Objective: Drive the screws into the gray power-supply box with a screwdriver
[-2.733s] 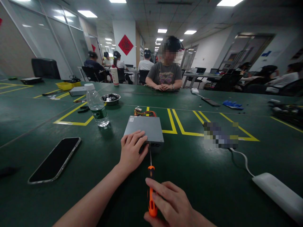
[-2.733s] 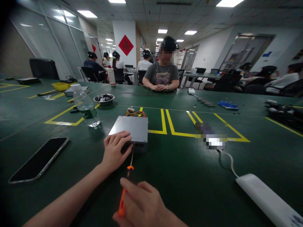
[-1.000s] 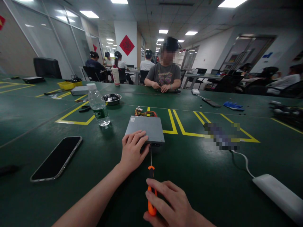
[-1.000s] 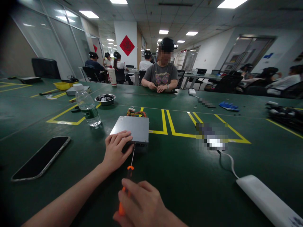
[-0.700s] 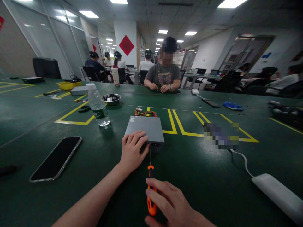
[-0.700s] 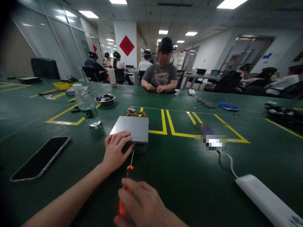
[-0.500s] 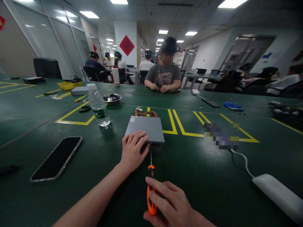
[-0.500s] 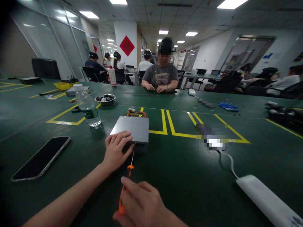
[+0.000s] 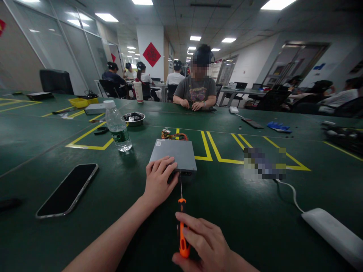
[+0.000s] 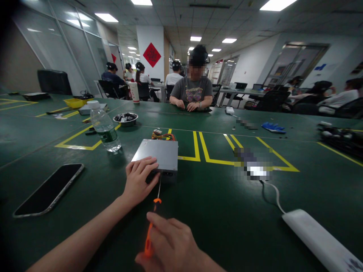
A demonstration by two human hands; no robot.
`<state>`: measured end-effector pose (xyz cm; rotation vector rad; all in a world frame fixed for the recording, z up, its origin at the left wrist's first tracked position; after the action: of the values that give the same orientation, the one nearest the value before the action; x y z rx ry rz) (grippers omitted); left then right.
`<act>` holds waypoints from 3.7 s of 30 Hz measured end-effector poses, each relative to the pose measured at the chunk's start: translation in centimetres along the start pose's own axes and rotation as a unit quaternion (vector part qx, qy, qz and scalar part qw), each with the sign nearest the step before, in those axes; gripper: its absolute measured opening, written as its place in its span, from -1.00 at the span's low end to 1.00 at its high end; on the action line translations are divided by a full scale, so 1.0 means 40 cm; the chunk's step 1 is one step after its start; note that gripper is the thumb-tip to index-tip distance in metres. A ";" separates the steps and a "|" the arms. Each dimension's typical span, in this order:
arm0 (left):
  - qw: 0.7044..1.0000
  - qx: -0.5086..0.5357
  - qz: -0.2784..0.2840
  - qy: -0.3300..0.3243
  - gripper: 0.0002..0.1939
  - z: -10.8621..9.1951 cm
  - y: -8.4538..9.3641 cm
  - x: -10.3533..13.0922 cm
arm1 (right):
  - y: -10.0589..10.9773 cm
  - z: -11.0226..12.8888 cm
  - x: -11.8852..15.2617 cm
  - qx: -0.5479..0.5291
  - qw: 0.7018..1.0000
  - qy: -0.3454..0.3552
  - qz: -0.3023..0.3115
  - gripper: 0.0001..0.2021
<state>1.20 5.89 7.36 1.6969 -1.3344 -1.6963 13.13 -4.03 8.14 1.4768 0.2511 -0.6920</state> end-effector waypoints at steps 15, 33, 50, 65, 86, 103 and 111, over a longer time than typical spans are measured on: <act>1.000 0.000 -0.001 0.003 -0.81 0.002 -0.005 0.000 | -0.030 0.010 -0.010 0.018 0.999 0.016 0.035 -0.73; 1.000 0.007 0.004 -0.010 -0.78 0.015 -0.010 -0.002 | 0.048 -0.008 0.063 0.079 0.986 0.142 0.032 -0.85; 1.000 -0.005 -0.004 -0.012 -0.77 0.017 -0.014 0.000 | 0.057 -0.026 0.062 0.074 0.990 0.120 0.020 -0.80; 1.000 -0.011 0.000 -0.011 -0.77 0.011 -0.011 -0.001 | 0.049 -0.033 0.056 0.095 0.993 0.061 0.022 -0.74; 0.999 -0.019 -0.020 -0.023 -0.78 0.007 -0.005 0.000 | 0.018 -0.039 0.050 0.040 0.992 0.059 0.107 -0.62; 0.999 -0.017 -0.019 -0.019 -0.78 0.010 -0.008 0.000 | 0.016 -0.047 0.063 0.045 0.992 0.061 0.106 -0.66; 1.000 -0.016 -0.011 -0.016 -0.77 0.013 -0.011 0.001 | 0.021 -0.059 0.080 0.008 0.997 0.052 0.054 -0.62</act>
<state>0.87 6.22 6.89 1.6800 -1.3003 -1.7558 16.72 -2.67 6.78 1.5316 0.2429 -0.5324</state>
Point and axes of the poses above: each hand's wrist, its own x-axis away from the middle knuckle, its own y-axis out of the back of the hand, z = x × y, the point moved 9 cm from there along -x, towards the middle knuckle, and after that the axes turned 13 degrees about z, right-handed, at the moved point
